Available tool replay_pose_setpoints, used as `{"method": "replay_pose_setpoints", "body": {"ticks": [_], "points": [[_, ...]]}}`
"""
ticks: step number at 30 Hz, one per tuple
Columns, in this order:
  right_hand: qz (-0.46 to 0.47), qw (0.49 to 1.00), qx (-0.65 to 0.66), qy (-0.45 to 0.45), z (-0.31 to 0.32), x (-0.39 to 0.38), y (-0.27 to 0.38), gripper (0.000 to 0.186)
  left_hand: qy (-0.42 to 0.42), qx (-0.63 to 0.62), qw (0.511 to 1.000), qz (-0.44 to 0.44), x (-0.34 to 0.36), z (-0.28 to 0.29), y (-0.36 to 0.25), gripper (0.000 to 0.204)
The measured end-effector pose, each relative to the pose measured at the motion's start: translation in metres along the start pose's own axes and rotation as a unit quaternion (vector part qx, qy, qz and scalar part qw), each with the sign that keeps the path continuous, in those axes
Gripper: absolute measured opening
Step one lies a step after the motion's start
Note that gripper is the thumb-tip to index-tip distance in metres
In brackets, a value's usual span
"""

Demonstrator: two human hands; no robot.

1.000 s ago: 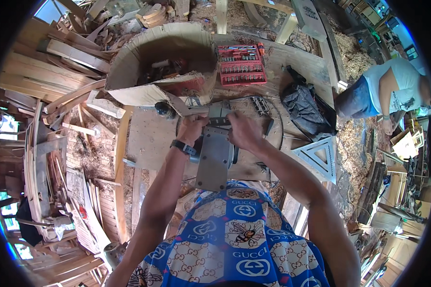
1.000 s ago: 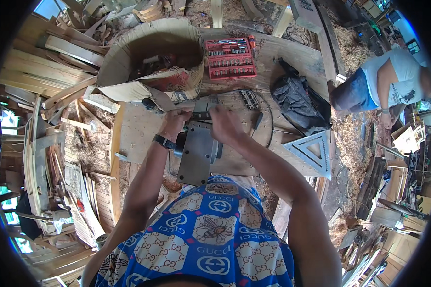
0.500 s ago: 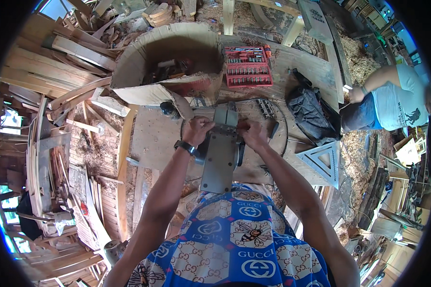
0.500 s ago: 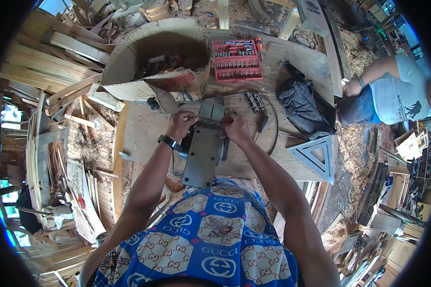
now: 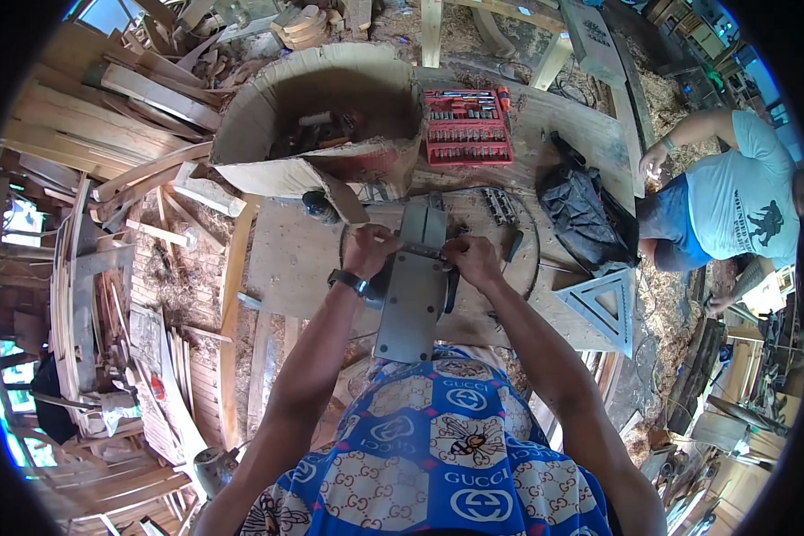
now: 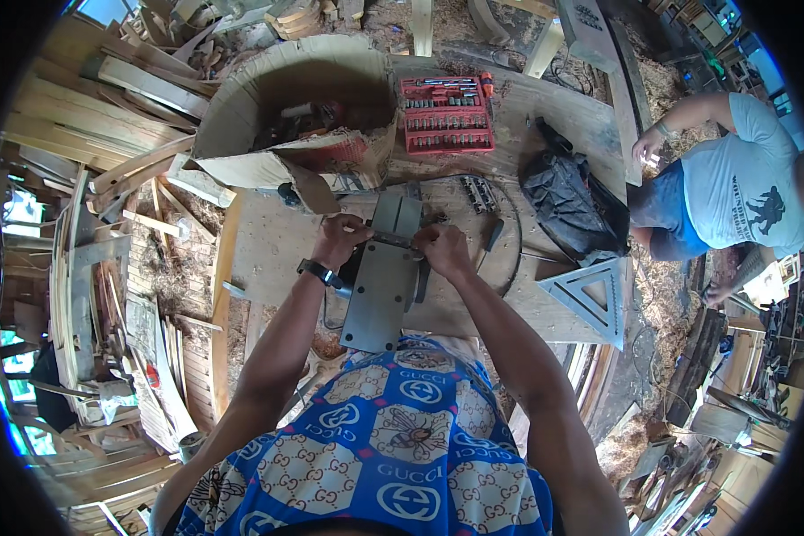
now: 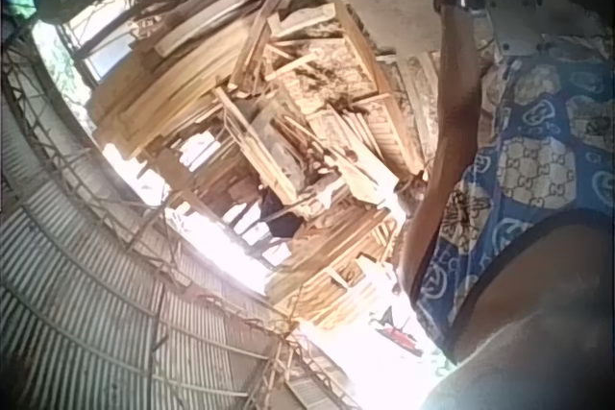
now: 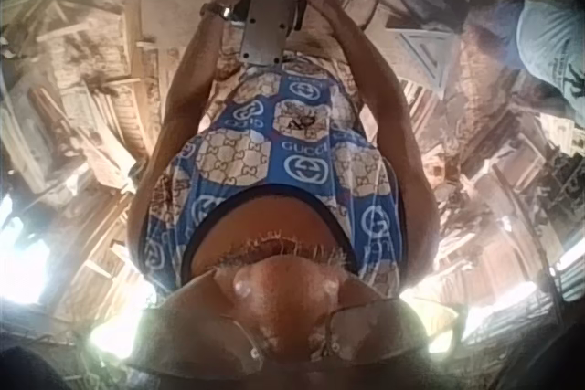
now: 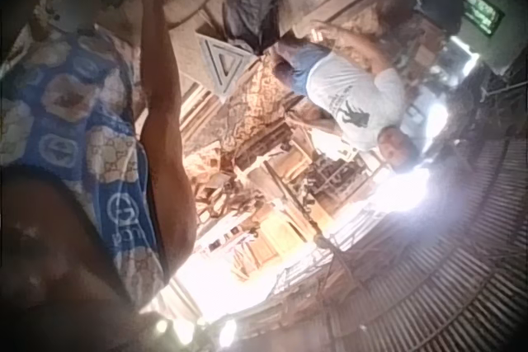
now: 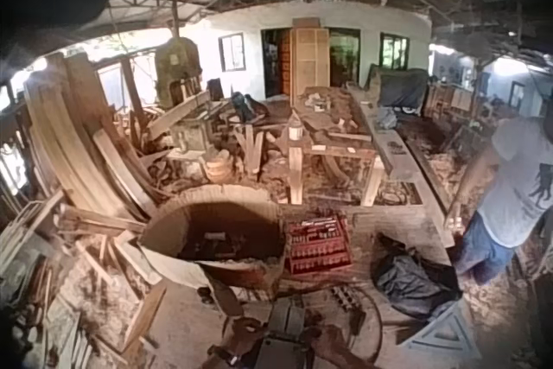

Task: The person disassembles and adjusts components of a handheld power planer by hand, removing a metal plate and manipulating internal parts before reassembling them.

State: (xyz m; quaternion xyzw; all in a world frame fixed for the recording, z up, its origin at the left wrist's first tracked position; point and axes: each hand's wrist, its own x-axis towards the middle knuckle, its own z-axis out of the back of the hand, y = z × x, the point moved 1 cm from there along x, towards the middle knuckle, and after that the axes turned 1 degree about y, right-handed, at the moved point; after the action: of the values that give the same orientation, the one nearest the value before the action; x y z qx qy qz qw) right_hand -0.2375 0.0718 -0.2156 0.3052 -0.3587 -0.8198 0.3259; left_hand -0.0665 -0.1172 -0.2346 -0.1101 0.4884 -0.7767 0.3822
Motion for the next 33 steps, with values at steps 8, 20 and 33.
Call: {"method": "replay_pose_setpoints", "body": {"ticks": [8, 20, 33], "points": [[0.018, 1.0, -0.013, 0.006, -0.004, 0.003, -0.005, 0.022, -0.006, -0.012, 0.998, 0.057, 0.002, -0.002, -0.003, 0.027], [0.008, 0.999, 0.028, -0.024, -0.007, 0.004, -0.009, 0.028, -0.007, 0.038, 0.997, 0.074, 0.009, -0.002, -0.001, 0.029], [-0.047, 0.996, 0.049, -0.05, 0.015, -0.09, -0.043, 0.028, -0.038, -0.006, 0.998, 0.046, -0.047, 0.014, -0.027, 0.051]]}}
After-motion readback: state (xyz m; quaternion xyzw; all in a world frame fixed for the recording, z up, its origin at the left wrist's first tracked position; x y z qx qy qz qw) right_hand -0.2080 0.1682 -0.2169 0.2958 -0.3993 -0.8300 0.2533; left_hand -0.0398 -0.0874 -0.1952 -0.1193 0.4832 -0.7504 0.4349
